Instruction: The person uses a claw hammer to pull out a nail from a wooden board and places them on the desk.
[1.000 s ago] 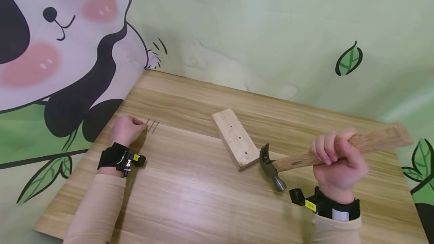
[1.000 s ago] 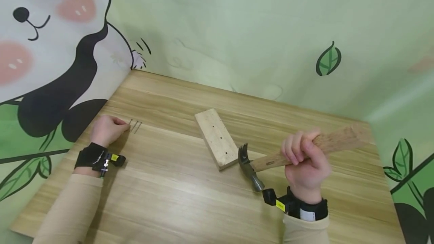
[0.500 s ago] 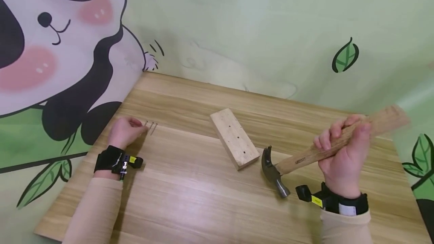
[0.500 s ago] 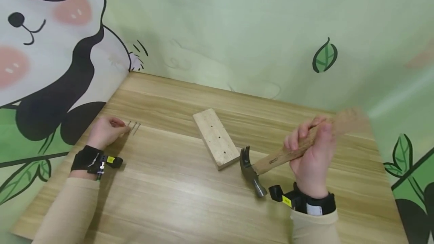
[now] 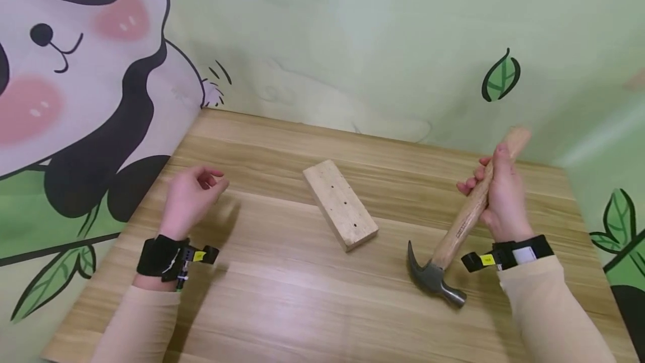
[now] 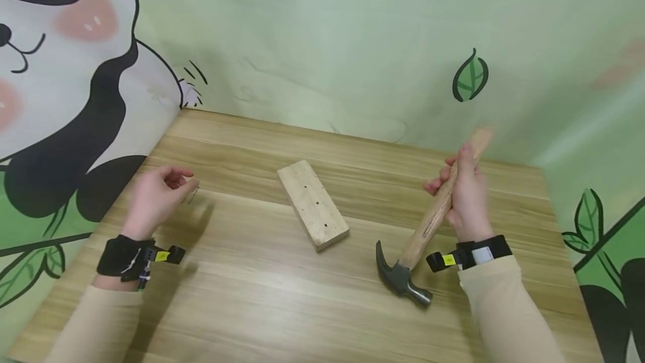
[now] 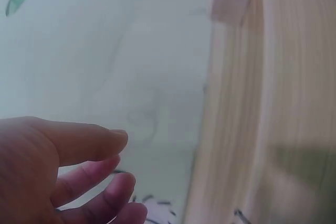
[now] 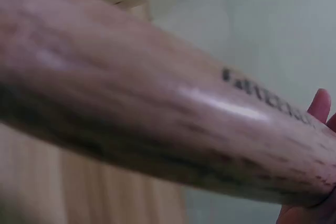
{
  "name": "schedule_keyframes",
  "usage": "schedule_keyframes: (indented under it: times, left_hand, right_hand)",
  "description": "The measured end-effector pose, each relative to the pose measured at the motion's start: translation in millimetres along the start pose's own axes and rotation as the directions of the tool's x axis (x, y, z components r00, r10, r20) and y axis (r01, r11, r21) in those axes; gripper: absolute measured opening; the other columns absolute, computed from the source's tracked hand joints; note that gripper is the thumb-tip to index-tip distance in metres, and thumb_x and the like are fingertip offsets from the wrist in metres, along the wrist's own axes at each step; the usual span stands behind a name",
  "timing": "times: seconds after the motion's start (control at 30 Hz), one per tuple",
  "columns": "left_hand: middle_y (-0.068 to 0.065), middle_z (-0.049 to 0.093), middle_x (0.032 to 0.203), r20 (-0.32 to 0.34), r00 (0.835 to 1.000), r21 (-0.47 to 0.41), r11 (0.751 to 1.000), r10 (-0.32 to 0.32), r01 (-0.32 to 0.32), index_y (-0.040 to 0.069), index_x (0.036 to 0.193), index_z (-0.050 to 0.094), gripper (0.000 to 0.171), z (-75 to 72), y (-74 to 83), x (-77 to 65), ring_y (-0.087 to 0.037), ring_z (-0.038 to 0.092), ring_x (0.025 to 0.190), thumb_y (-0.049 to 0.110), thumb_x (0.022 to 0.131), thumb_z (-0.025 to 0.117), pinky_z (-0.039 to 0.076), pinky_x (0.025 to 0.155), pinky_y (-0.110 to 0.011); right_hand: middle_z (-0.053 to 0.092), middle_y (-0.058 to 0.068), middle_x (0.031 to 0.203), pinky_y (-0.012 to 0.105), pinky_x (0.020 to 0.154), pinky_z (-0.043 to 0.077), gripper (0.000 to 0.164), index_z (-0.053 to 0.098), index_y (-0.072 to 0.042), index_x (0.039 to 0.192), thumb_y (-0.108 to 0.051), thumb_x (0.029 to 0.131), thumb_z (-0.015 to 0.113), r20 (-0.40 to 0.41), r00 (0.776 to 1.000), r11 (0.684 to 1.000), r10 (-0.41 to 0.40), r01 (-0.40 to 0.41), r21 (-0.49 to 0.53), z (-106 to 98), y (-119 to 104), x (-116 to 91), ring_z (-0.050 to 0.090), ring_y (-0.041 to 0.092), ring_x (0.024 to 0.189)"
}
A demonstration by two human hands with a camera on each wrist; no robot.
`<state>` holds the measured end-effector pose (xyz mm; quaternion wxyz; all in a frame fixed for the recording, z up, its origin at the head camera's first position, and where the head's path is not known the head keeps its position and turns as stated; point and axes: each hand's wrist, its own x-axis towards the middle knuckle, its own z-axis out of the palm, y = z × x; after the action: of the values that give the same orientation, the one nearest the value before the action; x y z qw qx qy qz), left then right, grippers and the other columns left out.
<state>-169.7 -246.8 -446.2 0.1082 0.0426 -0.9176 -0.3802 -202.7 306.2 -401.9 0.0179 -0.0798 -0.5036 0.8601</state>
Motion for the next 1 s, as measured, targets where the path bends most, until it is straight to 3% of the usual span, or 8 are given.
schedule_keyframes:
  times: [0.27,0.37,0.43,0.5,0.67,0.73,0.83,1.0]
  left_hand:
    - [-0.016,0.07,0.095,0.037,0.997,-0.053,0.996,0.071,-0.069,-0.003,0.123,0.072,0.029,8.1,13.7,-1.9,-0.03,0.063,0.088,0.011,0.097,0.076,0.046,0.078,-0.035]
    - [-0.017,0.07,0.097,0.057,0.995,-0.065,0.995,0.085,-0.081,-0.003,0.123,0.072,0.03,12.5,13.5,-2.1,-0.031,0.064,0.089,0.01,0.097,0.076,0.047,0.079,-0.037]
    - [-0.017,0.071,0.098,0.063,0.994,-0.066,0.995,0.085,-0.081,-0.002,0.123,0.072,0.03,14.7,13.3,-2.4,-0.031,0.064,0.09,0.01,0.097,0.076,0.047,0.08,-0.038]
    - [-0.017,0.071,0.099,0.073,0.994,-0.064,0.995,0.085,-0.081,-0.002,0.124,0.072,0.03,16.5,14.0,-2.5,-0.031,0.064,0.09,0.01,0.097,0.077,0.047,0.081,-0.04]
    - [-0.018,0.072,0.103,0.097,0.992,-0.063,0.995,0.086,-0.08,-0.001,0.126,0.072,0.031,19.5,18.8,-0.4,-0.032,0.065,0.094,0.011,0.098,0.077,0.047,0.083,-0.041]
    - [-0.018,0.072,0.104,0.11,0.991,-0.067,0.995,0.081,-0.074,-0.001,0.127,0.072,0.032,20.8,21.2,0.9,-0.033,0.065,0.095,0.012,0.098,0.077,0.048,0.084,-0.041]
    - [-0.018,0.072,0.106,0.138,0.988,-0.072,0.995,0.075,-0.065,-0.001,0.129,0.071,0.033,23.9,24.3,3.3,-0.034,0.065,0.099,0.012,0.099,0.076,0.048,0.085,-0.042]
    - [-0.017,0.071,0.108,0.193,0.978,-0.066,0.995,0.082,-0.07,0.0,0.132,0.069,0.033,33.6,32.0,10.9,-0.033,0.065,0.099,0.015,0.103,0.072,0.05,0.084,-0.044]
  right_hand:
    - [0.05,-0.004,0.075,0.028,0.062,0.06,0.042,0.043,-0.011,0.111,-0.052,0.11,0.053,-0.08,0.982,0.982,0.173,-0.178,-0.065,-25,24,17,0.058,0.01,0.062]
    - [0.055,-0.003,0.081,0.027,0.065,0.061,0.044,0.047,-0.008,0.116,-0.052,0.111,0.052,-0.176,0.971,0.964,0.164,-0.196,-0.182,-37,28,22,0.062,0.01,0.066]
    - [0.059,-0.003,0.087,0.024,0.066,0.06,0.047,0.05,-0.006,0.12,-0.052,0.111,0.05,-0.24,0.961,0.915,0.134,-0.213,-0.342,-45,31,27,0.065,0.008,0.071]
    - [0.061,-0.002,0.092,0.021,0.066,0.057,0.054,0.056,-0.003,0.125,-0.054,0.11,0.049,-0.283,0.955,0.801,0.09,-0.238,-0.549,-53,34,32,0.064,0.008,0.076]
    - [0.058,0.012,0.097,0.031,0.065,0.045,0.07,0.063,0.003,0.117,-0.063,0.107,0.042,-0.222,0.975,0.28,-0.001,-0.213,-0.936,-73,36,41,0.054,0.026,0.085]
    - [0.059,0.018,0.095,0.035,0.065,0.043,0.074,0.064,0.005,0.11,-0.065,0.106,0.041,-0.179,0.984,0.124,-0.007,-0.177,-0.976,-79,37,44,0.055,0.033,0.085]
    - [0.065,0.024,0.096,0.039,0.064,0.046,0.077,0.065,0.007,0.108,-0.066,0.105,0.04,-0.149,0.989,-0.007,-0.017,-0.149,-0.989,-83,39,45,0.061,0.04,0.087]
    - [0.066,0.03,0.107,0.045,0.064,0.05,0.079,0.063,0.008,0.112,-0.067,0.105,0.04,-0.165,0.986,-0.136,-0.006,-0.164,-0.977,-79,39,47,0.065,0.044,0.092]
